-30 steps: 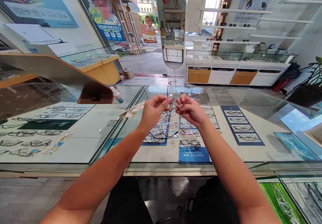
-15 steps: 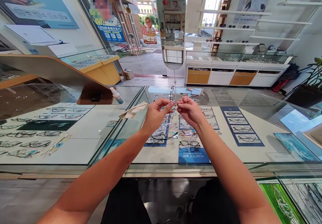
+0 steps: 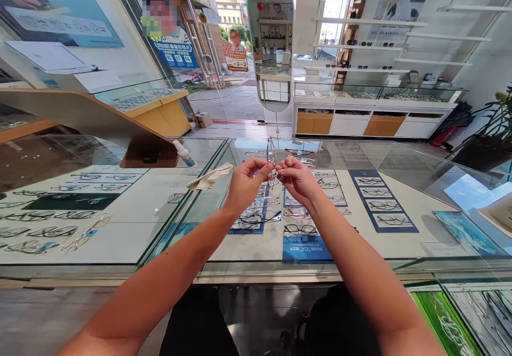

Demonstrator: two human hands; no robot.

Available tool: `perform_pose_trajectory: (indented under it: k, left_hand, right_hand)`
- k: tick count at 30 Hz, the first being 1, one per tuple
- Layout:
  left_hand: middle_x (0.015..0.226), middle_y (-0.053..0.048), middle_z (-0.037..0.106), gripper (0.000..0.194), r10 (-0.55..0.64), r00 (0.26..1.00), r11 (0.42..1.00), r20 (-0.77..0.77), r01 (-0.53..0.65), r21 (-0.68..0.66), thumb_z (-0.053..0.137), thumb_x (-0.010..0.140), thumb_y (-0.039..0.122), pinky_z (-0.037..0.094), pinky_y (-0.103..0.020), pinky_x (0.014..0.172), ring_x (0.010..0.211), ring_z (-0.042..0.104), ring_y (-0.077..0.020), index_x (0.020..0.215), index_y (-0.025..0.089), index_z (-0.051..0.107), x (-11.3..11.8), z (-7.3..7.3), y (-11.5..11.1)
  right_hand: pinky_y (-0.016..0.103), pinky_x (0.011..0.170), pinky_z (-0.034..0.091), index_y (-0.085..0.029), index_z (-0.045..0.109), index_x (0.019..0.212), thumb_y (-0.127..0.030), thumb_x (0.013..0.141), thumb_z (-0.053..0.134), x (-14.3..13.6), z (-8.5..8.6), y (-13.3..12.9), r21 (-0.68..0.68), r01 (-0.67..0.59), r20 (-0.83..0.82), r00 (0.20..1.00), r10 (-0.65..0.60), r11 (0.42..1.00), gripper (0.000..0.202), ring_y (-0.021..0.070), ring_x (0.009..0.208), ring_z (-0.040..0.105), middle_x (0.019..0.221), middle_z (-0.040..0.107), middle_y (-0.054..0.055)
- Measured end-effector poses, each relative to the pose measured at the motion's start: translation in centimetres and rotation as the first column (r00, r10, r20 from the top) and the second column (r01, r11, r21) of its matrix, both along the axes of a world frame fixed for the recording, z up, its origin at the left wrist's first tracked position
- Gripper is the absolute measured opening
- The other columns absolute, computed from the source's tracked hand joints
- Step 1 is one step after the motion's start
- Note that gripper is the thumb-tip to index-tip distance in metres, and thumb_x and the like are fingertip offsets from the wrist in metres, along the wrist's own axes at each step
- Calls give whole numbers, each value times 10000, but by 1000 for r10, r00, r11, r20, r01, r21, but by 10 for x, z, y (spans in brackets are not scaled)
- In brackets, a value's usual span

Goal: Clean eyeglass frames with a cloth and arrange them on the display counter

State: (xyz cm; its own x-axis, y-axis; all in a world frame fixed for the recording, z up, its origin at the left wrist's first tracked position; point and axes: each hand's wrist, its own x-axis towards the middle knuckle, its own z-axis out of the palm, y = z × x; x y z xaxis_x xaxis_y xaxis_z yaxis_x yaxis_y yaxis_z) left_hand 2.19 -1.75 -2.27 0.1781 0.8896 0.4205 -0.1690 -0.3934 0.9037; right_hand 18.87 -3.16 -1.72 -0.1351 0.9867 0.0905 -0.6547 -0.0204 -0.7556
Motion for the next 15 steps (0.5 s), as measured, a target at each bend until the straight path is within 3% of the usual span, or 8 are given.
perform_pose_trajectory:
  k: [15]
  left_hand:
    - [980,-63,767,378,88,994,991,-65,-81,104,844,878,573,612,-286,712,938,708,-211,928,203,780,1,-7,0]
  right_hand:
    - [239,708,496,-213,543,764,17,583,851,-1,0,-3,-43,-36,0,999,36,998,424,97,752,599,789,613,-48]
